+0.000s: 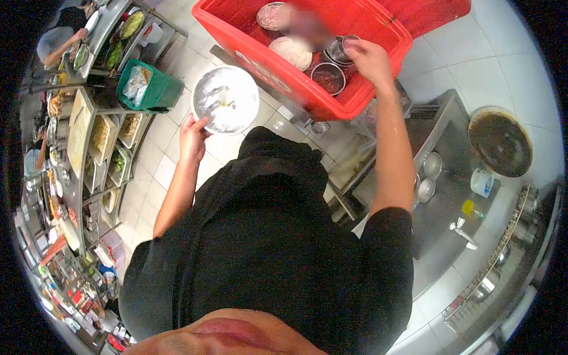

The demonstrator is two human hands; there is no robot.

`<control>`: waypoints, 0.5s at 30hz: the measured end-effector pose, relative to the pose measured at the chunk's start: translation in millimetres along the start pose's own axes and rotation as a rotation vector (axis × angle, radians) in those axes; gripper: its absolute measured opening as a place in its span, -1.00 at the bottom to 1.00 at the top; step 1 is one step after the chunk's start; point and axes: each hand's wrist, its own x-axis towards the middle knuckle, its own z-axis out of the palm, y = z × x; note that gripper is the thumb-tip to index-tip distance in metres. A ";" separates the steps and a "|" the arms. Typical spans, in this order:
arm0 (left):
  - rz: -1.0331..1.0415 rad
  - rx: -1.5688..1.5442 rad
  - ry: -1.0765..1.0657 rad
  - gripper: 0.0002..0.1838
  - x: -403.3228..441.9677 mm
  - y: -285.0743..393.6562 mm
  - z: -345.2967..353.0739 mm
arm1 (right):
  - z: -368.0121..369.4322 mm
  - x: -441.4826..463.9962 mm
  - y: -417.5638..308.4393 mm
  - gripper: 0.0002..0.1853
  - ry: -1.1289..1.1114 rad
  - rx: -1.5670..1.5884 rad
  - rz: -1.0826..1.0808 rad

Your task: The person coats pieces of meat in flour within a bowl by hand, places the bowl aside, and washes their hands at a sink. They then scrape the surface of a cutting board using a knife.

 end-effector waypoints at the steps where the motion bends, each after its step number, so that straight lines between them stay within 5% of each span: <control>1: 0.011 -0.020 0.027 -0.96 1.6 -1.4 -13.6 | 19.6 11.7 0.1 -0.69 -0.034 -0.003 -0.034; 15: -0.014 -0.093 0.369 -0.93 51.4 14.8 -120.7 | 239.2 200.6 113.7 -0.66 -0.303 -0.332 0.300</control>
